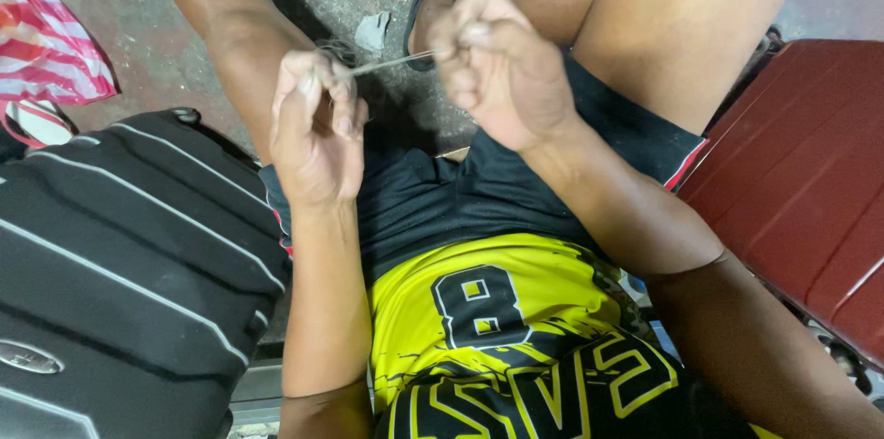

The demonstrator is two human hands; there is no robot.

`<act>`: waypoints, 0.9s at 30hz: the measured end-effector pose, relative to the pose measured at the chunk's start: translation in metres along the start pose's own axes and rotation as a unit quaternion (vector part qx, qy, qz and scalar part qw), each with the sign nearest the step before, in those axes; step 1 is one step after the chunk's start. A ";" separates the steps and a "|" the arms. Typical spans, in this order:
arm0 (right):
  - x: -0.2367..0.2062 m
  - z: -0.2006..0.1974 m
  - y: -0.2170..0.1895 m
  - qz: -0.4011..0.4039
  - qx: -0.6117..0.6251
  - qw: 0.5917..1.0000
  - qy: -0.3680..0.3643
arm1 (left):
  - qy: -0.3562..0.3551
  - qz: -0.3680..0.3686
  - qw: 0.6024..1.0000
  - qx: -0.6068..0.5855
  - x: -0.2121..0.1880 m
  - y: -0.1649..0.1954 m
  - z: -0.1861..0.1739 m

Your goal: The person uses a metal tool to press and shape the heel of a white shoe. They then use a small knife to trim the sole edge and thread a needle with a string.

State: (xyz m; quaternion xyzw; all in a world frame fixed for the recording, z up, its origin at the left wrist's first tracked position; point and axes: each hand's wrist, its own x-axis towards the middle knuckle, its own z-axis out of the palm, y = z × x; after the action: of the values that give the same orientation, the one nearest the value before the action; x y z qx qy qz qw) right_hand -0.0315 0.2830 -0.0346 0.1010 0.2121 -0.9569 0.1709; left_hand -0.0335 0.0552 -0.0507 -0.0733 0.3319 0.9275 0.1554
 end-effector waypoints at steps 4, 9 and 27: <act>-0.006 -0.006 -0.021 -0.062 -0.047 0.995 -0.070 | 0.059 -0.023 0.998 -0.002 0.006 -0.006 -0.006; -0.008 -0.011 -0.030 -0.111 -0.039 0.992 0.054 | 0.057 0.006 0.975 0.216 -0.002 -0.004 -0.001; -0.012 -0.022 -0.031 -0.039 -0.026 0.996 -0.075 | -0.085 -0.037 0.934 0.344 0.005 -0.030 0.052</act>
State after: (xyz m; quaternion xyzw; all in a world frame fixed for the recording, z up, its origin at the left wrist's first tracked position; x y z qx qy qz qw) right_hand -0.0290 0.3225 -0.0395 0.0157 0.2273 -0.9618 0.1516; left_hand -0.0296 0.1116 -0.0302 0.0515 0.6133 0.7529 0.2331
